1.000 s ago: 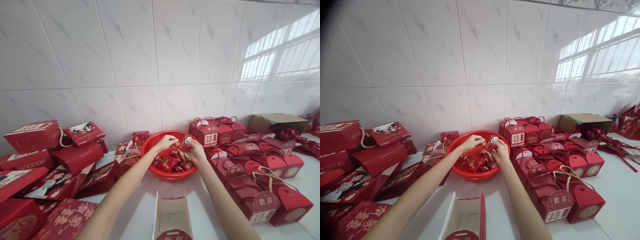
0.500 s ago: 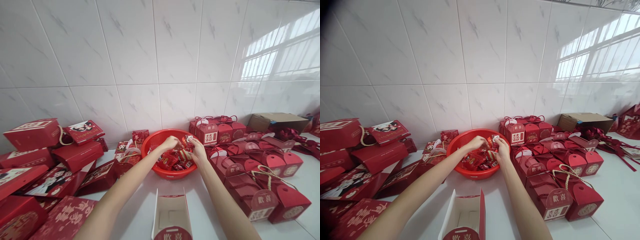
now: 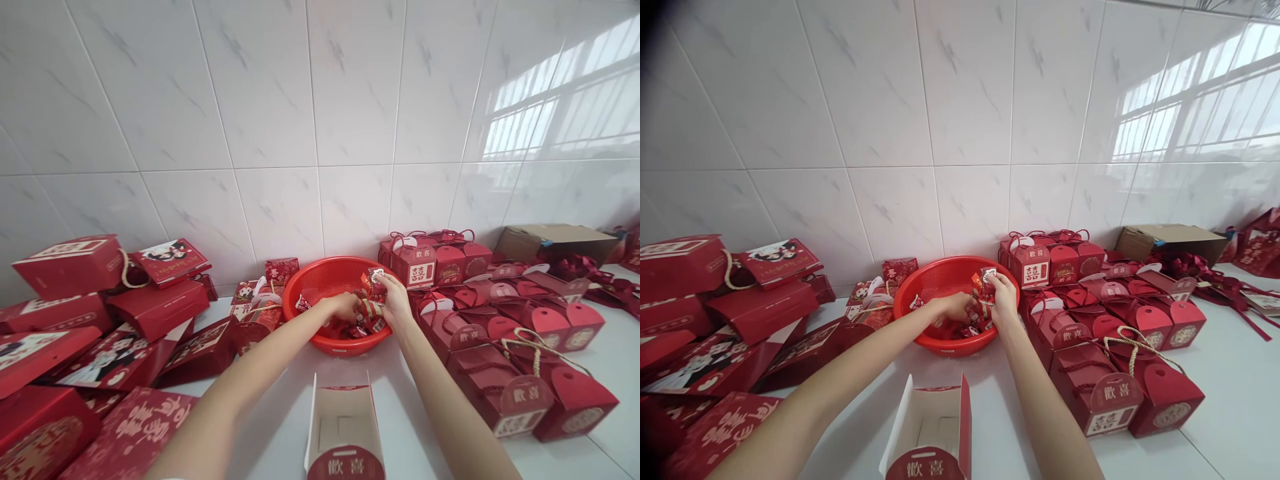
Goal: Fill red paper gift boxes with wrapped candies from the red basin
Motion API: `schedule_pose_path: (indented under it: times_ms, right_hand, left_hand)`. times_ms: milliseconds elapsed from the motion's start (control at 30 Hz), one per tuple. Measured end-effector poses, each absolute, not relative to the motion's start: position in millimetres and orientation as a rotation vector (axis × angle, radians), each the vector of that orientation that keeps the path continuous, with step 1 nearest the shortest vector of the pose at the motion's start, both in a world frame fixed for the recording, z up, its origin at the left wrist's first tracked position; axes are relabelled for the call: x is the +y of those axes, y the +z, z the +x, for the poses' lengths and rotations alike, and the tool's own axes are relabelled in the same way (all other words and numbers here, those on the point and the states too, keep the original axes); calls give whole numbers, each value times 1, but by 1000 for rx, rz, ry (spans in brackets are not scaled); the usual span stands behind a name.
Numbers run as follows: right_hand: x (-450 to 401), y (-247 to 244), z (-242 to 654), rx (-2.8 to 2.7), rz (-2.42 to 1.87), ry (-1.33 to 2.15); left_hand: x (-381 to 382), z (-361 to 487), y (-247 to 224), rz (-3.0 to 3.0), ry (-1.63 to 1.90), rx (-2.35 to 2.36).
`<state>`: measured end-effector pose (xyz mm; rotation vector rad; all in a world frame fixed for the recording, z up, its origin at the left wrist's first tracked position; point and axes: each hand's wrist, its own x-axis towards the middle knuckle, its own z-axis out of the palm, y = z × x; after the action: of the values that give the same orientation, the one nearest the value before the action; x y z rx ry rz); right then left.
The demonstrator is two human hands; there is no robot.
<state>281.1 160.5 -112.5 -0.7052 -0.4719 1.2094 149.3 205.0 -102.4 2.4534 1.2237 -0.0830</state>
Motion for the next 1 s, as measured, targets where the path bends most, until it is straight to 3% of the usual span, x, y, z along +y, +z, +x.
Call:
schedule_pose_path:
  times_ms: [200, 433, 700, 1000]
  right_hand:
    - [155, -101, 284, -492, -697, 1180]
    - [111, -52, 282, -721, -615, 1220]
    - [57, -20, 266, -1080, -622, 1109]
    - [32, -18, 254, -1422, -615, 1083]
  left_hand:
    - [196, 122, -75, 2338, 316, 1156]
    - [132, 80, -47, 2046, 701, 837]
    - [31, 58, -21, 2413, 351, 648]
    - [7, 50, -35, 2441, -6, 1084]
